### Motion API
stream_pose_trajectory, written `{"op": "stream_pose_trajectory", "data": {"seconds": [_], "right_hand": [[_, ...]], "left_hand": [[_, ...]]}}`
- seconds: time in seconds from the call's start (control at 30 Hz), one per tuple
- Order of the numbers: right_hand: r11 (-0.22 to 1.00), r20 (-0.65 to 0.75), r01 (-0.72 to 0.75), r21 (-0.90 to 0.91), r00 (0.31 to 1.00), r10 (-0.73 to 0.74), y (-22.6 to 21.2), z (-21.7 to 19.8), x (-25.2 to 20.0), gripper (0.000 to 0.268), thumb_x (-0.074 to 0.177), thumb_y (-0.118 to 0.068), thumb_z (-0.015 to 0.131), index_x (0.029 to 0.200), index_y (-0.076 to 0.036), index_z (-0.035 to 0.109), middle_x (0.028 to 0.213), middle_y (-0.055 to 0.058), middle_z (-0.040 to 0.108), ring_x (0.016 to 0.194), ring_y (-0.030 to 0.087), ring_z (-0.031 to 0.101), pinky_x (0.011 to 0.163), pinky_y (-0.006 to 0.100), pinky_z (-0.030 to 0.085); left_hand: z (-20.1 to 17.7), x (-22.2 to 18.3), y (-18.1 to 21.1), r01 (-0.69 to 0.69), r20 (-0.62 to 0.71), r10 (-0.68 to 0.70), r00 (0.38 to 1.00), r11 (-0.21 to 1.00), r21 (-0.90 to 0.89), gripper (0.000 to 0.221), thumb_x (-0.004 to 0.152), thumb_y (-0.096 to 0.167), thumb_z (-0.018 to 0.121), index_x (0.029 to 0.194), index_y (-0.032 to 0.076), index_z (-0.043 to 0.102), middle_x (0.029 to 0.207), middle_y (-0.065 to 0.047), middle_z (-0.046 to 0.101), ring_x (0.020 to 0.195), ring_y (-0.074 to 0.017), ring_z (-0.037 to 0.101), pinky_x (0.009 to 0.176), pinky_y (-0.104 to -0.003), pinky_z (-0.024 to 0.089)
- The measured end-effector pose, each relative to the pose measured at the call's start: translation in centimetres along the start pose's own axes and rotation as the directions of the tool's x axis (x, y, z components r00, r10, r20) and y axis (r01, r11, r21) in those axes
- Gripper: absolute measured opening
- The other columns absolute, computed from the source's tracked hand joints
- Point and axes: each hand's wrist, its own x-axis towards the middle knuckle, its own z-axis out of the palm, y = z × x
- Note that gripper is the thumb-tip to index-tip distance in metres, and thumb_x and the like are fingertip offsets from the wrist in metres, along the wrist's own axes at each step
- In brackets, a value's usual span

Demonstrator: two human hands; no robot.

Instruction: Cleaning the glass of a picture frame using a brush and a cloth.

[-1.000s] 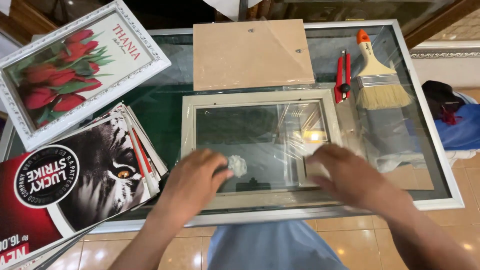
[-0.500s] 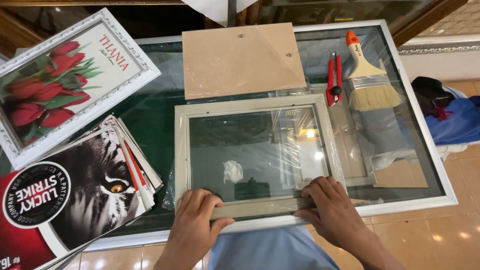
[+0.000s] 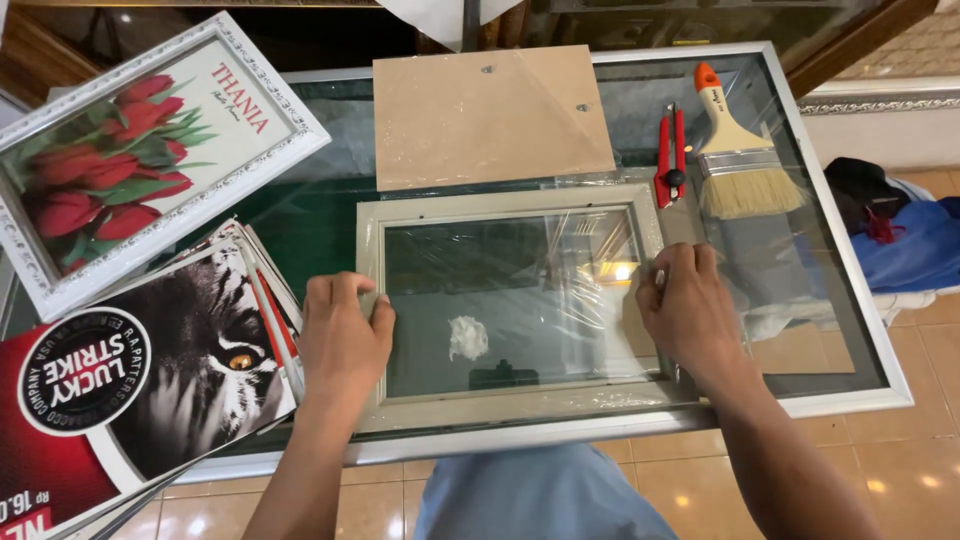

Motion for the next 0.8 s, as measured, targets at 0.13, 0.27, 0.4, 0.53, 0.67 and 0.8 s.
{"op": "stream_pose_trajectory", "data": {"seconds": [0.13,0.27,0.4,0.53,0.67,0.8], "right_hand": [[1.0,-0.02,-0.011,0.027,1.0,0.012,1.3,1.8,0.5,0.024,0.094,-0.025,0.063,0.11,-0.017,0.047,0.117,0.014,0.051,0.075,0.055,0.069,0.072,0.061,0.059],[0.999,-0.03,0.015,0.042,0.999,-0.014,1.2,1.5,0.2,0.023,0.094,-0.02,0.062,0.11,-0.016,0.047,0.114,0.014,0.05,0.077,0.054,0.069,0.072,0.059,0.059],[0.996,-0.033,0.035,0.084,0.999,-0.033,1.4,1.1,0.1,0.022,0.094,-0.022,0.064,0.109,-0.017,0.049,0.111,0.014,0.053,0.083,0.051,0.07,0.073,0.059,0.058],[0.994,-0.01,0.04,0.101,0.999,-0.039,1.2,0.6,0.1,0.021,0.095,-0.023,0.064,0.111,-0.018,0.051,0.109,0.014,0.055,0.089,0.05,0.07,0.077,0.057,0.057],[0.994,-0.036,0.055,0.093,0.998,-0.052,1.3,1.0,0.0,0.019,0.095,-0.023,0.064,0.109,-0.018,0.052,0.109,0.011,0.055,0.089,0.046,0.071,0.077,0.055,0.058],[0.996,-0.027,0.049,0.079,0.999,-0.047,1.8,1.5,0.3,0.019,0.096,-0.025,0.064,0.109,-0.019,0.052,0.109,0.014,0.056,0.088,0.049,0.069,0.077,0.057,0.057]], "left_hand": [[0.3,0.1,-0.1,0.02,0.002,-0.02,1.0,0.999,-0.032,0.017,0.098,0.025,0.066,0.113,0.017,0.063,0.119,-0.014,0.057,0.115,-0.0354,0.065,0.089,-0.047,0.057],[0.1,0.1,0.2,0.039,0.036,-0.039,0.999,0.999,0.007,0.014,0.099,0.024,0.064,0.112,0.019,0.063,0.119,-0.014,0.059,0.113,-0.0308,0.066,0.09,-0.042,0.057],[0.2,0.3,-0.5,-0.022,-0.014,0.021,1.0,0.997,-0.078,0.018,0.097,0.024,0.068,0.112,0.016,0.063,0.114,-0.014,0.06,0.107,-0.0326,0.068,0.084,-0.043,0.058],[0.6,0.4,-1.2,-0.025,0.009,0.026,1.0,0.992,-0.124,0.019,0.096,0.026,0.067,0.114,0.018,0.063,0.116,-0.013,0.06,0.108,-0.0343,0.068,0.083,-0.046,0.059],[0.1,0.6,-0.9,0.025,0.046,-0.02,0.999,0.993,-0.115,0.02,0.098,0.027,0.065,0.117,0.019,0.063,0.118,-0.014,0.061,0.107,-0.0323,0.069,0.083,-0.044,0.06],[0.2,0.3,-0.8,0.02,0.059,-0.014,0.998,0.994,-0.108,0.02,0.1,0.028,0.063,0.119,0.02,0.06,0.12,-0.015,0.06,0.108,-0.033,0.069,0.084,-0.045,0.06]]}}
